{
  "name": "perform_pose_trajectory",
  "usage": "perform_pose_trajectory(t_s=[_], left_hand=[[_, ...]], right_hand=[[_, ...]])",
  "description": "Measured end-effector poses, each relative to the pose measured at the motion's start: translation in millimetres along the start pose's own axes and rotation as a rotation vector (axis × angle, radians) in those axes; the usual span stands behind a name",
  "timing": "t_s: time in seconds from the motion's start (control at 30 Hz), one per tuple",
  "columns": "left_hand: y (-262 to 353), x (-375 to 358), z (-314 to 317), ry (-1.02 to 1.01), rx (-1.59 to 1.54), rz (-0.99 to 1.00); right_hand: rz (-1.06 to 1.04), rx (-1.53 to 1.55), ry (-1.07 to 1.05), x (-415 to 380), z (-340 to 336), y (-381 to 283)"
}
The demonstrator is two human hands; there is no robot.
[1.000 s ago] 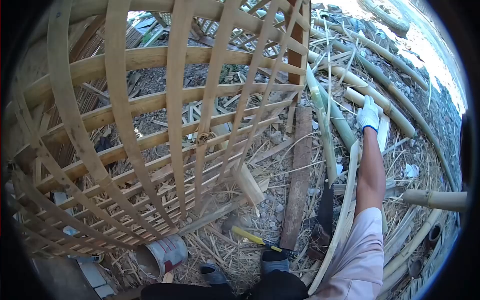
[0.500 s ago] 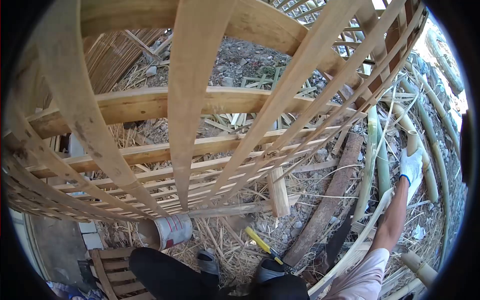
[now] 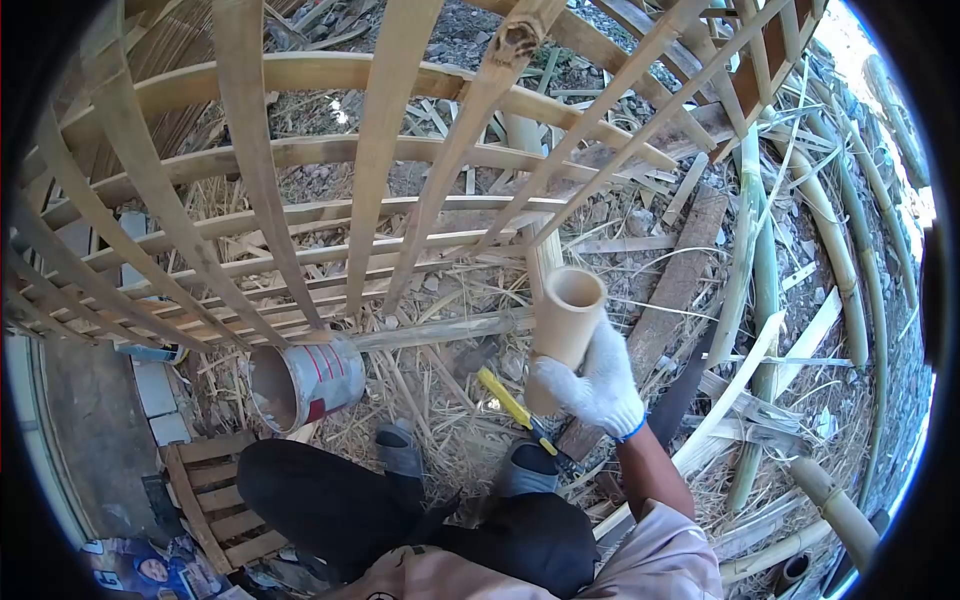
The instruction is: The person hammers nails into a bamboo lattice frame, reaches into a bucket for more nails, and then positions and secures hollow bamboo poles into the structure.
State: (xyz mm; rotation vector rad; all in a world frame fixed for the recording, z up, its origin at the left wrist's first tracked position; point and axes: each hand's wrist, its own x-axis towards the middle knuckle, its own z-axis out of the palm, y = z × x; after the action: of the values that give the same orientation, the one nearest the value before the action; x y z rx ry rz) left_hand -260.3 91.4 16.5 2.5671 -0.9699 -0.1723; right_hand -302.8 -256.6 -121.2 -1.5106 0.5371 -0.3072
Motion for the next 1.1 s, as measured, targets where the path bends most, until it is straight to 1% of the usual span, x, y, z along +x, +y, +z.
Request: perform_pose_trajectory(t_s=[0.03, 0.1, 0.17, 0.2, 0.27, 0.3, 0.37, 0.47, 0.57, 0.6, 0.7, 0.73, 0.77, 0.83, 0.93, 0.97, 1.03, 1.1], left_hand=[[-1.5, -8.5, 1.0, 0.007, 0.002, -0.012], [-8.2, -23.7, -0.6, 0.021, 0.002, -0.022], [-14.8, -33.4, -3.5, 0.031, 0.003, -0.033], [-17.4, -34.8, -6.5, 0.035, -0.002, -0.039], [-21.8, -34.0, -11.2, 0.043, -0.001, -0.043], [-24.5, -31.1, -13.6, 0.05, -0.001, -0.038], [-27.4, -28.5, -16.0, 0.046, -0.001, -0.036], [-32.5, -23.4, -19.3, 0.036, 0.006, -0.021], [-35.3, -18.6, -24.6, 0.034, 0.013, -0.02], [-36.0, -17.7, -25.8, 0.033, 0.017, -0.024], [-35.5, -17.9, -29.5, 0.024, 0.023, -0.03], [-35.9, -18.2, -29.9, 0.022, 0.022, -0.03], [-35.4, -18.3, -28.2, 0.022, 0.022, -0.029], [-35.2, -21.4, -29.1, 0.028, 0.025, -0.021], [-36.0, -26.7, -27.5, 0.041, 0.02, 0.004], [-37.3, -27.8, -27.3, 0.046, 0.018, 0.014], [-37.8, -30.9, -29.2, 0.053, 0.016, 0.027], [-38.0, -31.5, -30.5, 0.061, 0.014, 0.037]], right_hand=[[0.067, -0.092, -0.091, 5.6, 29.6, 15.2], [0.05, -0.048, -0.059, 16.3, 81.6, 46.9], [-0.047, -0.009, 0.039, 35.7, 110.0, 66.5], [-0.126, -0.102, 0.087, 46.8, 112.2, 70.1], [-0.303, -0.315, 0.166, 72.1, 108.6, 80.6], [-0.348, -0.386, 0.194, 82.3, 104.2, 85.7], [-0.187, -0.099, 0.281, 94.6, 105.5, 97.2], [-0.264, -0.299, 0.303, 109.0, 103.0, 96.6], [-0.157, -0.199, 0.273, 125.3, 95.0, 90.3], [-0.199, -0.141, 0.265, 127.0, 92.1, 83.8], [-0.167, -0.215, 0.25, 130.7, 83.2, 87.4], [-0.143, -0.142, 0.206, 128.8, 80.3, 79.5], [-0.154, -0.142, 0.206, 129.1, 80.1, 82.5], [-0.183, -0.146, 0.215, 129.4, 80.6, 94.5], [-0.221, -0.293, 0.331, 130.5, 80.4, 104.1], [-0.22, -0.262, 0.336, 128.6, 77.7, 104.6], [-0.217, -0.194, 0.347, 124.3, 74.7, 83.2], [-0.214, -0.203, 0.313, 123.2, 68.8, 79.7]])
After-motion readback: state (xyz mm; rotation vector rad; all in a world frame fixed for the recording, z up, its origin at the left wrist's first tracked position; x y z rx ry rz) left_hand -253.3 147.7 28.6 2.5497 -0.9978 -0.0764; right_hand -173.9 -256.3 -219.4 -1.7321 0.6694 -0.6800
